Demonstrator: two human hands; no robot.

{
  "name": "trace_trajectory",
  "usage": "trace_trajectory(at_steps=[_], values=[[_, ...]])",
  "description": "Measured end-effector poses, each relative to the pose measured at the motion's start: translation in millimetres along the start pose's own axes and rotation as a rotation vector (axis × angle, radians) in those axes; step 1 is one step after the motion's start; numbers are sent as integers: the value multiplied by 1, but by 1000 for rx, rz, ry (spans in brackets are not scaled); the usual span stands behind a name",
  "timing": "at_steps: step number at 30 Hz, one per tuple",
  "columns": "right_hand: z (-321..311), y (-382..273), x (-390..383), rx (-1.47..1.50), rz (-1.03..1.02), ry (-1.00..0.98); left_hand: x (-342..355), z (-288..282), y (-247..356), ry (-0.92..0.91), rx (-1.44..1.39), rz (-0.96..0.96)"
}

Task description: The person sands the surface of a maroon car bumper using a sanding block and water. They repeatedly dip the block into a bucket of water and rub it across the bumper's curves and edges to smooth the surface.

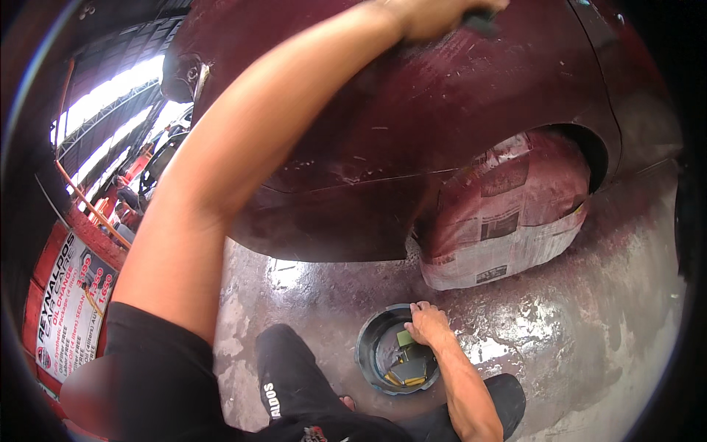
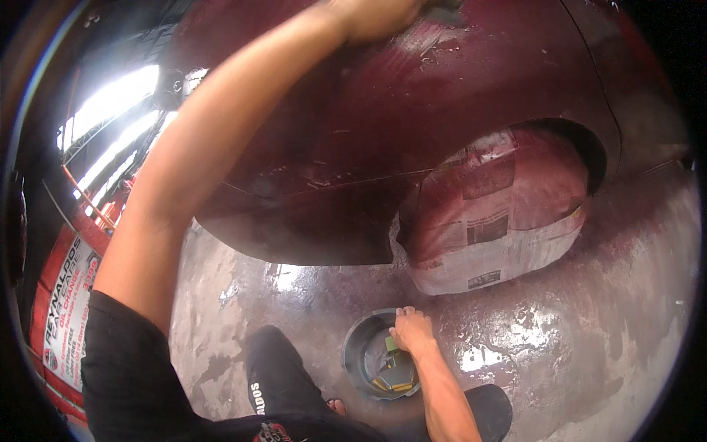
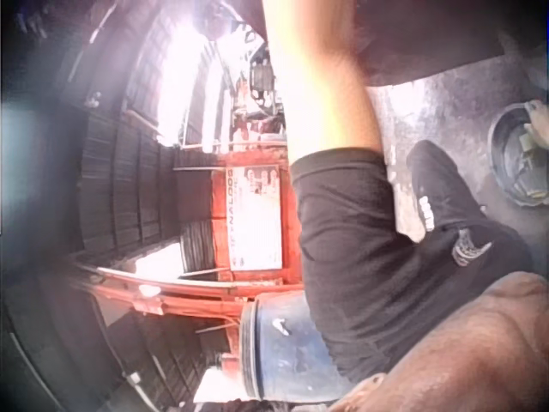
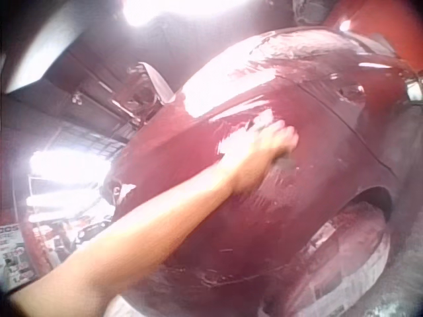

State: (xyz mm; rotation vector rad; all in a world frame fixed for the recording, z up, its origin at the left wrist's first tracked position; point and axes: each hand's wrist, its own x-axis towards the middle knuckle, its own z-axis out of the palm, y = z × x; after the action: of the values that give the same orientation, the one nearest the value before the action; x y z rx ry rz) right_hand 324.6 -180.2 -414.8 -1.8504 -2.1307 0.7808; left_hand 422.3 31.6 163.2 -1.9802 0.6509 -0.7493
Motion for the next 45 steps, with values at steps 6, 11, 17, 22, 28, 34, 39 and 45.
trace_trajectory(at_steps=[6,11,17,22,28,34,39,45], values=[[-7,18,-9,86,27,16,108,-1,36,-661,-95,-509],[9,35,-3,122,-90,89,-66,-24,176,-271,-242,-411],[-31,46,-25,195,-48,173,-188,-105,451,-415,-844,-884],[-33,41,-44,214,-52,285,-217,-71,679,-947,-1170,-1151],[-20,14,-69,271,-39,270,-224,-41,765,-1147,-1347,-1464],[-9,10,-65,742,136,248,-211,-88,654,-146,-1503,-2256],[9,-60,-50,1463,103,248,-196,-106,603,803,-1862,-2541],[-107,-24,-46,821,215,981,-216,-145,411,36,-982,-1471]])
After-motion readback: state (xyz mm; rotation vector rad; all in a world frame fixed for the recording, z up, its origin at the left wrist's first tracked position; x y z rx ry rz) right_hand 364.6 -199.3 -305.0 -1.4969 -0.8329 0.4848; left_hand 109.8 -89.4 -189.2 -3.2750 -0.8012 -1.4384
